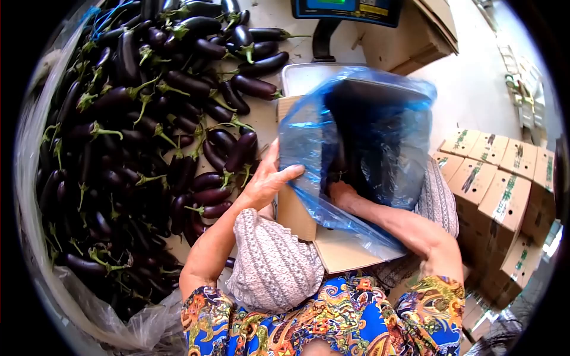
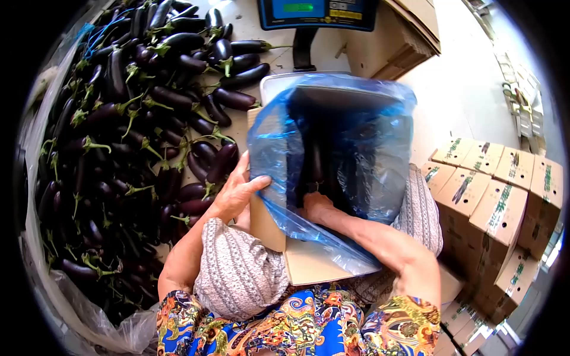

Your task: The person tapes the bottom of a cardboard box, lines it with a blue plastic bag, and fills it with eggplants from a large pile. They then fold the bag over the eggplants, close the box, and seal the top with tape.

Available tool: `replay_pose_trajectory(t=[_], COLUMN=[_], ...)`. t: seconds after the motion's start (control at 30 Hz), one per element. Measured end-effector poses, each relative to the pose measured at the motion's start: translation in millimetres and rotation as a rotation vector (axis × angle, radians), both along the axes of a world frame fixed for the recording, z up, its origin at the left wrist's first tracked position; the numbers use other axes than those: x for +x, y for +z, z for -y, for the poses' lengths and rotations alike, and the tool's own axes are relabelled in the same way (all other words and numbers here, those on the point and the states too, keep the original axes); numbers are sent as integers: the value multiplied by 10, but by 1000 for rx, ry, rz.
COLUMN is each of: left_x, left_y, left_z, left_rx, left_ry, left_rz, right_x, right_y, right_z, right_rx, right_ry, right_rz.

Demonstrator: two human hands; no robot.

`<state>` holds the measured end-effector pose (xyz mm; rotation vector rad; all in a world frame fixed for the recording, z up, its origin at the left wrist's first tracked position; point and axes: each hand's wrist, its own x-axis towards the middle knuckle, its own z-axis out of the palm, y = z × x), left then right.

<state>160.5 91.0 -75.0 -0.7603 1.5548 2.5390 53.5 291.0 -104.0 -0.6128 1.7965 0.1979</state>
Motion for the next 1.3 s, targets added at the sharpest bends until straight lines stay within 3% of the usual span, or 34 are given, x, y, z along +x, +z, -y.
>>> replay_pose_trajectory(t=[0.13, 0.23, 0.37, 0.5, 0.53, 0.57, 0.63, 0.67, 0.7, 0.77, 0.83, 0.9, 0.93, 0.97, 1.0, 1.03, 1.1, 1.13, 1.17, 1.2, 1.23, 1.3], left_x=[32, -6, -31, 285, 400, 488, 679, 810, 916, 962, 930, 845, 843, 809, 803, 767, 712, 764, 850, 988, 883, 961], left_y=[193, 240, 316, -152, -199, -257, -439, -587, -749, -860, -1089, -1276, -1443, -1501, -1551, -1492, -1260, -1120, -1215, -1281, -914, -725], left_z=[1, 8, -33, 19, 108, 107, 267, 377, 490, 567, 529, 476, 510, 550, 568, 579, 649, 743, 789, 781, 710, 768], left_rx=[146, 196, 251, 136, -35, 16, -95, -325, -555, -1087, -1402, -1433, -1407, -1383, -1391, -1098, -514, -243, 115, 199, 284, 290], left_ry=[79, 61, 104, -3, -60, 125, 432, 444, 447, 206, 27, -86, -61, -37, 35, 115, 280, 245, 340, 436, 524, 459], left_rz=[6, 21, 19, 21, 105, 297, 234, 304, 365, 347, 249, 384, 407, 433, 390, 388, 380, 380, 193, 169, 136, 64], right_x=[-148, -414, -608, -677, -652, -648, -703, -734, -795, -949, -1196, -1429, -1482, -1508, -1475, -1403, -1240, -1170, -1101, -1049, -1003, -931], right_y=[687, 773, 337, 64, 130, 230, 477, 617, 726, 957, 1204, 1370, 1532, 1665, 1666, 1663, 1793, 1831, 1823, 1766, 1719, 1684], right_z=[18, -31, 84, 135, 94, 83, 101, 96, 81, 46, 94, 114, 142, 179, 129, 82, 128, 144, 164, 152, 150, 195], right_rx=[-179, -358, -325, -274, -278, -279, -237, -207, -332, -573, -766, -946, -857, -716, -815, -914, -809, -761, -714, -728, -714, -698], right_ry=[302, 188, -18, -64, -52, -46, 123, 202, 197, 182, 84, -157, -377, -380, -249, -112, -217, -270, -314, -290, -316, -327], right_rz=[-143, -402, -360, -304, -325, -351, -275, -237, -286, -399, -586, -666, -519, -513, -570, -616, -371, -274, -166, -126, -57, 11])
